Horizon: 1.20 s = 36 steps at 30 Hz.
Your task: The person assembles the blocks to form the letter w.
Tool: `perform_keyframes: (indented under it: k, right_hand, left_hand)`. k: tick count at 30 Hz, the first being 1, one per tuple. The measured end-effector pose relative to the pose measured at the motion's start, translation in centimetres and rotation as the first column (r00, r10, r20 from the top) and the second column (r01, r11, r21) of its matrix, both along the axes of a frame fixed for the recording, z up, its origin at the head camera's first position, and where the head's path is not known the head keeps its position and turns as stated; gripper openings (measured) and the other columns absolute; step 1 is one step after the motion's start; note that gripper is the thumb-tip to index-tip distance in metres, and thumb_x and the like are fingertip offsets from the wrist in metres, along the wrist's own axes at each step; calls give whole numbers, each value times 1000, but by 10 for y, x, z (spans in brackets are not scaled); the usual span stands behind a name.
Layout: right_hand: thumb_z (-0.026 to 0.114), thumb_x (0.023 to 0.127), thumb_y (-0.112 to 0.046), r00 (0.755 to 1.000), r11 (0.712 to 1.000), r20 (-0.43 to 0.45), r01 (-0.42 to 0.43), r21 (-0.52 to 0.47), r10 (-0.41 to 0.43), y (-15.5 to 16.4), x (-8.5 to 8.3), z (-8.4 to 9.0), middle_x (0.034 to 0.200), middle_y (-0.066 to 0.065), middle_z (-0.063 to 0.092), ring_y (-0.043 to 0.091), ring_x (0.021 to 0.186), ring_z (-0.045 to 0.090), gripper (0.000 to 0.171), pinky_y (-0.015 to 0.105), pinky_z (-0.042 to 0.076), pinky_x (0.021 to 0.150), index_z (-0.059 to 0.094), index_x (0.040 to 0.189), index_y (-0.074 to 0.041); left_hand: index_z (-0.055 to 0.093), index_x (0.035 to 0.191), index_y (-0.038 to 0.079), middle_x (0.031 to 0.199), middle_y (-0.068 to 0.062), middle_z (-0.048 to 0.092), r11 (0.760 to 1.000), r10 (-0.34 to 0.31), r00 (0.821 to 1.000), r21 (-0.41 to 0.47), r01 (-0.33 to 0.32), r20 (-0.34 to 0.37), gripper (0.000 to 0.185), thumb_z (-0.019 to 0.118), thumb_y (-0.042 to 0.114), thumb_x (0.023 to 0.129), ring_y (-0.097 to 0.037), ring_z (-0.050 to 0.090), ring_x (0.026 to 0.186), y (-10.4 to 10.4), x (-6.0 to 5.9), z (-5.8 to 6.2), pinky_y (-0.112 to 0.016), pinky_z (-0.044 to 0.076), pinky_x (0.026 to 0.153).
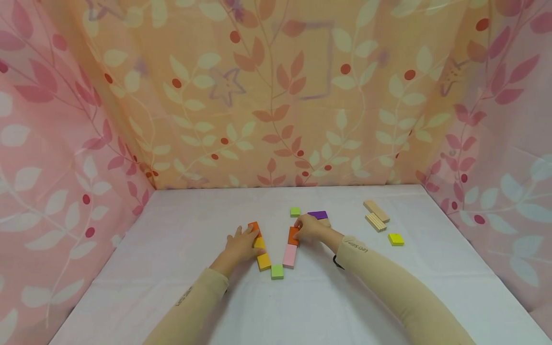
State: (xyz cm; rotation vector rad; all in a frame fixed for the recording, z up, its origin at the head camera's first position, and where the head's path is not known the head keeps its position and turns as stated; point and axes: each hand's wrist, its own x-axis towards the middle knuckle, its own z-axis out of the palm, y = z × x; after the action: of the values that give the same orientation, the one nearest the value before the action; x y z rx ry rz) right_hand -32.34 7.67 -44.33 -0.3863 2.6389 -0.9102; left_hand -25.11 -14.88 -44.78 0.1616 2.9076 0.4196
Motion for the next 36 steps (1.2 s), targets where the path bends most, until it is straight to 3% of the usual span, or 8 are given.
perform_keyframes:
  k: [15, 20, 23, 28, 33, 36]
  right_hand:
    - [79, 82, -12, 1000, 1000, 0, -3, 7, 3, -5, -3, 0, 105, 12, 62, 24, 94, 57, 32, 39, 50, 88, 65, 108, -1]
    - [77, 84, -12, 1000, 999, -28, -13, -53, 11, 5, -14, 9, 100, 13, 61, 23, 85, 58, 34, 32, 52, 74, 64, 112, 3]
    - [72, 87, -10, 996, 997, -88, -12, -75, 5, 13, -27, 12, 100, 15, 61, 26, 86, 57, 31, 34, 52, 73, 64, 115, 3]
    - [70, 91, -18, 977, 999, -211, -22, 38, 30, 19, -48, 10, 122, 21, 55, 35, 110, 47, 38, 47, 42, 94, 64, 126, -5]
    - [71, 89, -26, 977, 988, -212, -3, 152, 36, 15, -59, -3, 138, 23, 46, 41, 120, 39, 48, 55, 35, 96, 60, 135, -13]
    - [73, 87, -26, 980, 988, -197, 8, 154, 23, 9, -60, -9, 139, 24, 45, 43, 121, 38, 51, 58, 34, 95, 59, 135, -12]
  left_hand:
    - [49, 142, 4, 151, -20, 36, 1000, -9, 999, -15, 8, -43, 67, 67, 44, 90, -47, 20, 141, -4, 1, -6, -68, 20, 107]
    - [53, 139, 6, 149, -20, 40, 999, -36, 995, -5, 36, -90, 63, 67, 42, 90, -47, 23, 140, -4, 2, -5, -68, 21, 106]
    - [54, 138, 6, 148, -19, 42, 997, -71, 991, 10, 72, -115, 59, 66, 39, 91, -48, 25, 139, -1, 3, -2, -69, 23, 105]
    - [48, 144, 11, 153, -15, 36, 984, -162, 983, 60, 168, -86, 60, 62, 40, 94, -46, 23, 141, 14, 0, 3, -68, 22, 106]
    - [43, 148, 16, 156, -9, 32, 952, -307, 950, -1, 308, -53, 63, 58, 46, 95, -43, 24, 142, 36, -5, 4, -66, 28, 105]
    - [42, 149, 17, 157, -6, 31, 938, -345, 938, -36, 344, -29, 65, 57, 49, 94, -42, 25, 141, 47, -5, 3, -66, 29, 104]
